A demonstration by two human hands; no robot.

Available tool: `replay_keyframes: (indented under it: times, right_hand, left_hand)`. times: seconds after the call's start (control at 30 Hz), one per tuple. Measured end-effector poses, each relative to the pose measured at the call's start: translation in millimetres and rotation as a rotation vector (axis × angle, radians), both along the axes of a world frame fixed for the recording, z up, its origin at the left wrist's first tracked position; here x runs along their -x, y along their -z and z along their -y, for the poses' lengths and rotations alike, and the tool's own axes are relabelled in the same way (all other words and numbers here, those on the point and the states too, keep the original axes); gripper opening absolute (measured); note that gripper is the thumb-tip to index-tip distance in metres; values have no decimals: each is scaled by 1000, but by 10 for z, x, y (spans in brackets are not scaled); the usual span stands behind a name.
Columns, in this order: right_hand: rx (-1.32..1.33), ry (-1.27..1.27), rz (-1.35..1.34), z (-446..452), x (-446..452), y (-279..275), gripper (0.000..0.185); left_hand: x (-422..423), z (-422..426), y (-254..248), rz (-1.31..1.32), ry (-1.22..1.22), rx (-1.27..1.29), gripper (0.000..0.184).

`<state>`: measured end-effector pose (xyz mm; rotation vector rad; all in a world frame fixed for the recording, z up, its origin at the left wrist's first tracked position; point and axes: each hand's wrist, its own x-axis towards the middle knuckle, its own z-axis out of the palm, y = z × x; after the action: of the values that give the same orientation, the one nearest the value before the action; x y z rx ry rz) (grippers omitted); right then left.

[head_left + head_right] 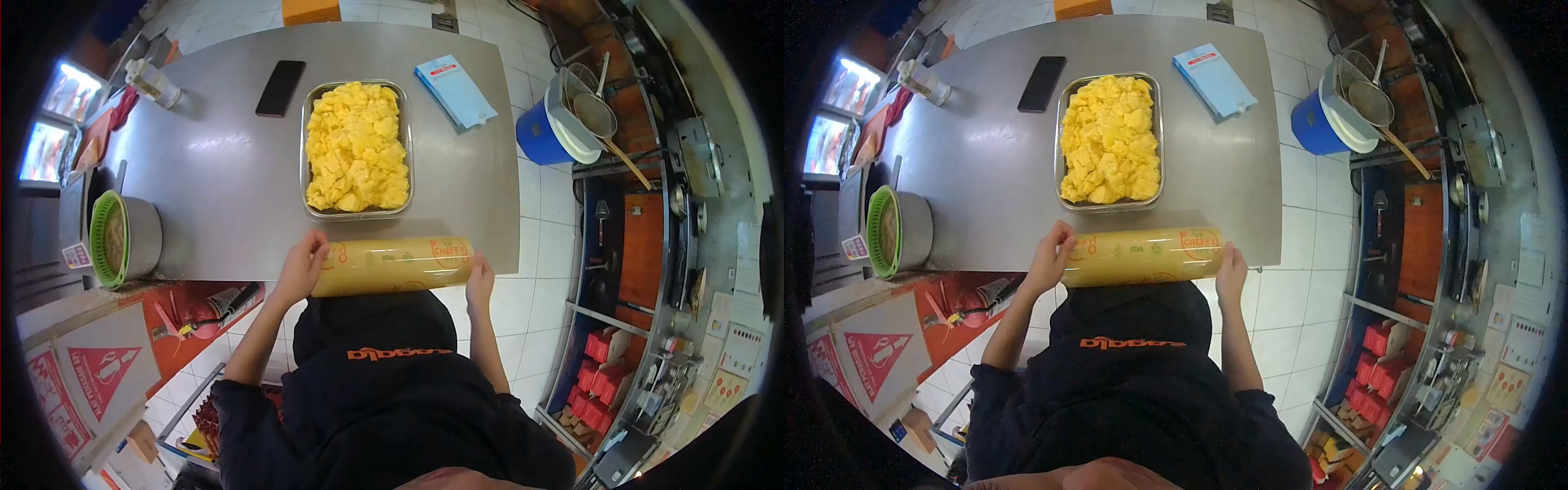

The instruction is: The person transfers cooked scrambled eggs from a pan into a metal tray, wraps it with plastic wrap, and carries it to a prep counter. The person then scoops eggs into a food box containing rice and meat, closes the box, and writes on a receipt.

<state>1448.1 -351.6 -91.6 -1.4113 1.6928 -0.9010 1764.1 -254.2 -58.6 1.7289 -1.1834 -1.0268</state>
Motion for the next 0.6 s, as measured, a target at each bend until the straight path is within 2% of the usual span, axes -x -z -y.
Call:
replay_keyframes:
  times: [0.03,0.07,0.1,0.17,0.23,0.3,0.33,0.37,0.4,0.43,0.47,0.5,0.53,0.57,0.6]
  right_hand:
    - [-267,193,274,5,-16,132,43]
    - [-217,250,160,63,-53,277,53]
    - [-209,239,162,171,-100,213,53]
    - [-56,267,-3,421,-219,-168,51]
    - [202,-91,61,742,-163,-584,50]
    - [409,-400,34,994,-379,-1241,48]
    - [596,-620,-57,1103,-537,-1565,43]
    - [780,-841,-151,1165,-715,-1778,39]
    - [783,-1050,-73,1176,-909,-1839,35]
    - [781,-1262,11,1119,-1138,-1834,32]
    - [736,-1348,77,974,-1371,-1735,29]
    - [721,-1458,154,774,-1592,-1568,25]
    - [603,-1563,61,585,-1701,-1325,23]
    - [620,-1595,59,400,-1794,-1036,23]
    - [636,-1629,59,226,-1875,-787,23]
  left_hand:
    - [32,24,-53,-13,36,-41,8]
    - [65,46,-93,-26,75,-81,8]
    - [101,54,-116,-25,64,-72,8]
    - [189,-4,-161,-26,199,2,8]
    - [250,-69,-222,-92,285,-1,11]
    - [354,-121,-335,-136,488,-23,10]
    - [416,-146,-323,-206,510,-54,20]
    - [459,-170,-354,-210,516,-51,20]
    - [483,-189,-405,-271,424,7,25]
    - [486,-203,-433,-328,328,63,31]
    - [444,-252,-287,-308,253,87,50]
    - [400,-285,-275,-305,247,87,50]
    - [363,-315,-268,-175,79,171,60]
    - [321,-349,-254,-44,-89,252,70]
    - [270,-405,-217,128,-54,237,82]
